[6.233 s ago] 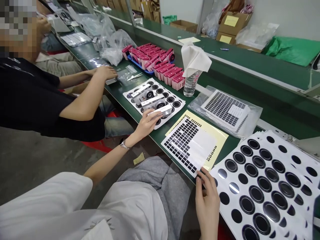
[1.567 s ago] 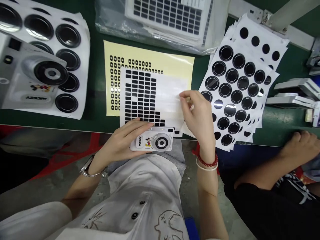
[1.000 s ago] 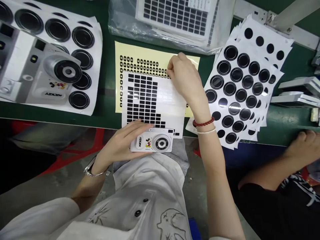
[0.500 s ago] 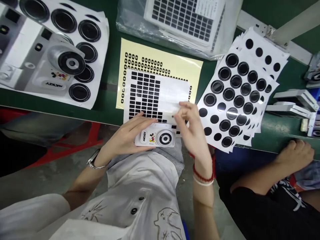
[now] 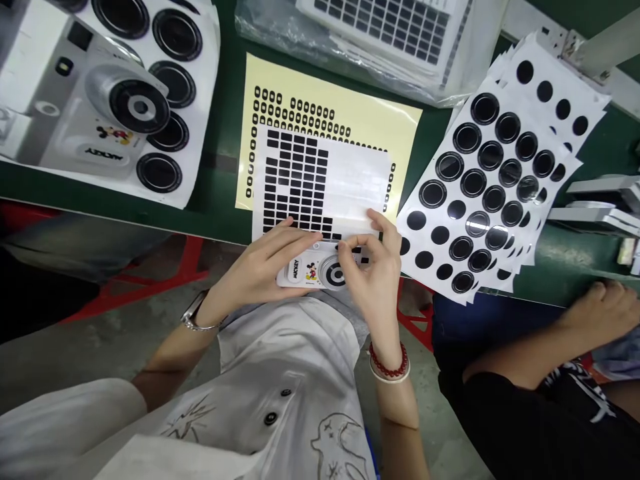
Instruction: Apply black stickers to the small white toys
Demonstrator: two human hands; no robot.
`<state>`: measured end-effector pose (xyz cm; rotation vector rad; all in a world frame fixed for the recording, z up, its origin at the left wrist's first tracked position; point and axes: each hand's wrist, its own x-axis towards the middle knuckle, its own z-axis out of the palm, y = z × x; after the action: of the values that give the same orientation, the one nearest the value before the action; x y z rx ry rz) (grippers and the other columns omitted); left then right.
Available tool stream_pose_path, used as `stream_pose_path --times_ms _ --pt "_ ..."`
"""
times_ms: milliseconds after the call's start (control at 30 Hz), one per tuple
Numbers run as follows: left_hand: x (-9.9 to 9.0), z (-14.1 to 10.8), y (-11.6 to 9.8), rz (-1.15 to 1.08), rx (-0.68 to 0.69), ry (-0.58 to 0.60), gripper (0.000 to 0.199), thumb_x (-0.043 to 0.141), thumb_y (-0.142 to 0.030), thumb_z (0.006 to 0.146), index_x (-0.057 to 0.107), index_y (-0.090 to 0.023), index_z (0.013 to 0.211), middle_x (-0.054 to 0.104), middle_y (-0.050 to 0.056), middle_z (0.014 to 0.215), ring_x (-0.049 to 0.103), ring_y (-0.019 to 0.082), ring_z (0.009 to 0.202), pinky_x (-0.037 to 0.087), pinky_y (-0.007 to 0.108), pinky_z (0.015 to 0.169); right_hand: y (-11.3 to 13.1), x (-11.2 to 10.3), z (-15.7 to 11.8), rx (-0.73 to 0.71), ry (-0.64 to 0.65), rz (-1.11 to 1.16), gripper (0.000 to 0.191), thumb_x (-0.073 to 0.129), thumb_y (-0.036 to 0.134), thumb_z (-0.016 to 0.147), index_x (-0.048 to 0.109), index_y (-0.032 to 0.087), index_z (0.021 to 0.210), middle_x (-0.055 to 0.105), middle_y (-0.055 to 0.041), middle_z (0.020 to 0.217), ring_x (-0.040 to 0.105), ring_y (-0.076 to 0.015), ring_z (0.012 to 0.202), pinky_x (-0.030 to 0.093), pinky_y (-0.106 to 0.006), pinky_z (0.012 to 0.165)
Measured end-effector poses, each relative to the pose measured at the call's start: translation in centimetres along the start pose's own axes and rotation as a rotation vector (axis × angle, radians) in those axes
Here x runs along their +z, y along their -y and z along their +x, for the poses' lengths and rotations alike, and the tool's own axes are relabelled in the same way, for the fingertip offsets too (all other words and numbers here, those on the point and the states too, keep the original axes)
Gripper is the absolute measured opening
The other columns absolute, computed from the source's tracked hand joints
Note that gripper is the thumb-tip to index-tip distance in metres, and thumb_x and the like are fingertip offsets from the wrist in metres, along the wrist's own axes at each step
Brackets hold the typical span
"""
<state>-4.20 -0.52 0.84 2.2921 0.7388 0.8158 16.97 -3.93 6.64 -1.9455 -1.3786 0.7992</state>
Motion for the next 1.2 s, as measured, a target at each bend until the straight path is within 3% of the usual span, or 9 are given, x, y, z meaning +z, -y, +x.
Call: stream_pose_path --times_ms 200,333,400,467,567,700,867,1067,1200 --pt "0.0 0.0 0.1 -0.003 0.008 -0.007 0.086 0.076 -0.042 0.099 0.030 -0.019 0.168 0.069 0.015 0.139 0.068 0.031 0.129 0.050 0.063 0.124 0.4 -0.1 0.2 0.008 -0.020 0.019 0.018 0.078 0.033 0.088 0.069 0.024 0.075 0.066 -0.0121 0.141 0.058 -0.0347 0.138 0.044 -0.062 0.118" --pt "-0.1 0.0 0.1 -0.009 -0.004 0.008 0.087 0.076 -0.042 0.099 0.028 -0.021 0.169 0.069 0.015 0.139 0.069 0.032 0.129 0.050 0.065 0.123 0.0 -1.1 0.9 0.035 0.068 0.067 0.016 0.080 0.033 0.088 0.072 0.024 0.077 0.068 -0.0093 0.139 0.060 -0.0326 0.137 0.044 -0.059 0.118" --pt "-0.2 0.1 0.0 -0.017 -0.002 0.007 0.087 0.076 -0.043 0.099 0.028 -0.021 0.168 0.069 0.015 0.139 0.069 0.032 0.129 0.050 0.064 0.123 -0.4 -2.0 1.4 0.042 0.142 0.120 0.013 0.079 0.034 0.089 0.073 0.025 0.081 0.070 -0.0083 0.135 0.063 -0.0305 0.131 0.050 -0.053 0.110" --pt "-0.3 0.2 0.0 -0.020 0.004 0.007 0.085 0.076 -0.042 0.100 0.030 -0.019 0.168 0.069 0.016 0.140 0.068 0.031 0.131 0.050 0.062 0.124 -0.6 -2.7 2.0 0.057 0.241 0.137 0.011 0.078 0.035 0.091 0.076 0.025 0.087 0.075 -0.0073 0.124 0.069 -0.0260 0.111 0.055 -0.045 0.092" --pt "-0.4 0.3 -0.1 -0.013 0.004 0.012 0.083 0.075 -0.042 0.100 0.031 -0.016 0.166 0.069 0.017 0.139 0.068 0.032 0.130 0.049 0.064 0.124 -0.7 -3.4 2.9 0.111 0.392 0.132 0.014 0.076 0.039 0.094 0.081 0.026 0.096 0.078 -0.0057 0.104 0.065 -0.0201 0.083 0.052 -0.037 0.070" --pt "-0.4 0.2 0.0 -0.004 -0.006 0.033 0.085 0.074 -0.042 0.101 0.028 -0.020 0.168 0.069 0.016 0.139 0.069 0.034 0.129 0.050 0.068 0.121 -0.7 -3.4 4.0 0.201 0.526 0.203 0.025 0.078 0.050 0.094 0.082 0.025 0.095 0.077 -0.0063 0.095 0.068 -0.0215 0.080 0.054 -0.036 0.063" --pt "-0.3 0.2 0.0 0.001 -0.006 0.029 0.084 0.073 -0.044 0.102 0.028 -0.020 0.168 0.070 0.016 0.138 0.069 0.033 0.129 0.051 0.066 0.122 -0.9 -3.3 4.7 0.261 0.600 0.257 0.032 0.084 0.057 0.088 0.079 0.025 0.092 0.069 -0.0017 0.071 0.062 -0.0183 0.061 0.051 -0.032 0.051" --pt "-0.4 0.3 0.0 0.014 0.005 0.024 0.075 0.071 -0.043 0.103 0.036 -0.015 0.163 0.070 0.016 0.136 0.069 0.031 0.127 0.052 0.063 0.121 -1.2 -3.3 4.8 0.213 0.637 0.293 0.033 0.083 0.057 0.089 0.075 0.025 0.091 0.072 -0.0031 0.083 0.064 -0.0176 0.069 0.055 -0.032 0.056" --pt "-0.4 0.3 0.0 -0.007 -0.011 0.033 0.079 0.072 -0.042 0.102 0.032 -0.019 0.166 0.071 0.016 0.137 0.070 0.031 0.126 0.051 0.066 0.121 -1.2 -3.0 4.5 0.151 0.610 0.290 0.033 0.080 0.056 0.090 0.071 0.025 0.087 0.073 -0.0039 0.093 0.062 -0.0166 0.071 0.054 -0.032 0.058"
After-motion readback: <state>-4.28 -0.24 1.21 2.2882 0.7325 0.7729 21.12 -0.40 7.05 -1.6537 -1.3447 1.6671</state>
